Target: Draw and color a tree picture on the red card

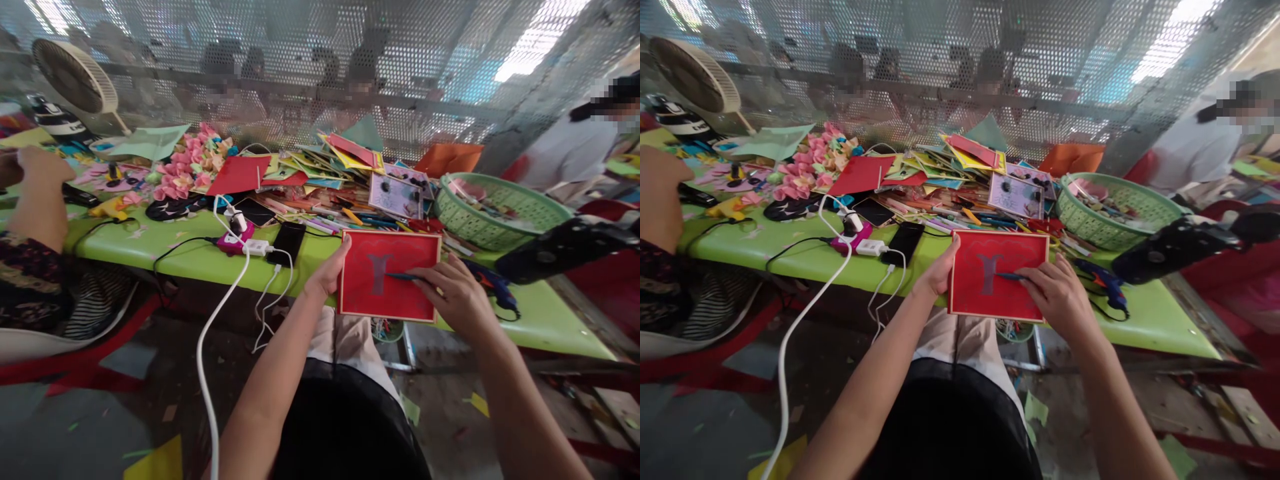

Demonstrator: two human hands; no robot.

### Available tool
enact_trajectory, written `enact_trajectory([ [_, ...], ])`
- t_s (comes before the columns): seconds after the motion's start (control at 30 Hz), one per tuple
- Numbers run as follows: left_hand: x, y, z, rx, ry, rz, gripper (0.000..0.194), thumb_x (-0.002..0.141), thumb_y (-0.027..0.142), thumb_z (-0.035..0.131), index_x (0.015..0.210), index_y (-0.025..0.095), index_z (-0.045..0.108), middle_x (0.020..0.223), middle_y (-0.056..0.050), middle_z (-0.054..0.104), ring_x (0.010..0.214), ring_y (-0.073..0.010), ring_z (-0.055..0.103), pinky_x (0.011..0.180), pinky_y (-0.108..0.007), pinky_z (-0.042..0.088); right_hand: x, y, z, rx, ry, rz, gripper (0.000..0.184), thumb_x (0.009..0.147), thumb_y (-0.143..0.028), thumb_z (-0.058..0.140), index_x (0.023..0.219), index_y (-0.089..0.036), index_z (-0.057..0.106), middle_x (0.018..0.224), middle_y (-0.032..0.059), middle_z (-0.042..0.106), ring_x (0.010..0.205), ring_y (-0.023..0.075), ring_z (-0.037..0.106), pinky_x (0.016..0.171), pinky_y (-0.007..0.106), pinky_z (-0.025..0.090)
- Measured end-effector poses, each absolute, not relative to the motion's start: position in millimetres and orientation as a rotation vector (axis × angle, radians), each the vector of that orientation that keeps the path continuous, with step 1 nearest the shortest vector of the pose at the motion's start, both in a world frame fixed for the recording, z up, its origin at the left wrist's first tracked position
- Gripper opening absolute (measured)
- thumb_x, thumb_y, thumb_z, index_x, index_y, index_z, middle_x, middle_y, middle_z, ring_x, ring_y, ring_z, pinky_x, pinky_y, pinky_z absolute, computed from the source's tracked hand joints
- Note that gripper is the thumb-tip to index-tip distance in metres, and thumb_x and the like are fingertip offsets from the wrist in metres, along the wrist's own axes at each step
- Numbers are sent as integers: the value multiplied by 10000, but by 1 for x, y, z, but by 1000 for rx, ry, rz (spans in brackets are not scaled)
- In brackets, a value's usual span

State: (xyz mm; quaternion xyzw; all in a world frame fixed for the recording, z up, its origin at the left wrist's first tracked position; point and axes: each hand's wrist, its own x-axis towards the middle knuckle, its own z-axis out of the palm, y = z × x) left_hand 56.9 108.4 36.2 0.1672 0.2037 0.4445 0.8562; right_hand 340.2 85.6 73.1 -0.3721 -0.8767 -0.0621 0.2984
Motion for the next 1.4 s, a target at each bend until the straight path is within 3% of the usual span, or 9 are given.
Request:
enact_trajectory([
  [0.13,56,110,34,364,379,929,702,1146,693,526,1467,110,747,1157,-176,879,1012,-298,873,1047,-398,656,340,87,73,-1005,-2316,-167,266,1125,-342,577,1190,-326,835,984,59,828,914,287,751,1108,593,540],
  [0.6,58,108,38,342,496,948,702,1151,719,485,1421,129,754,1125,-158,882,1042,-305,872,1064,-429,659,338,81,72,-997,-2352,-164,274,1121,-316,578,1223,-316,832,983,52,824,880,267,743,1145,588,518],
  [0.83,56,108,40,336,495,941,663,1172,679,460,1402,132,756,1093,-146,884,998,-296,869,1031,-420,662,340,75,72,-951,-2418,-126,258,1131,-326,589,1198,-293,836,931,45,796,845,255,729,1047,527,543],
  [1.03,57,109,40,317,417,944,665,1161,684,495,1446,137,743,1152,-160,878,1049,-306,866,1063,-425,654,341,79,72,-981,-2398,-156,285,1145,-334,563,1230,-294,832,974,60,807,882,267,736,1136,577,507],
  [1.27,58,110,37,310,437,981,659,1173,657,486,1504,135,714,1228,-174,866,1097,-310,857,1084,-433,642,344,70,67,-978,-2440,-122,267,1136,-338,585,1201,-291,839,938,50,788,877,265,728,1116,563,528],
  [1.4,57,110,37,334,438,944,670,1180,660,454,1476,122,723,1182,-170,872,1077,-305,858,1077,-431,642,344,73,68,-992,-2425,-155,272,1145,-325,565,1235,-294,820,976,50,807,907,262,747,1159,565,509],
])
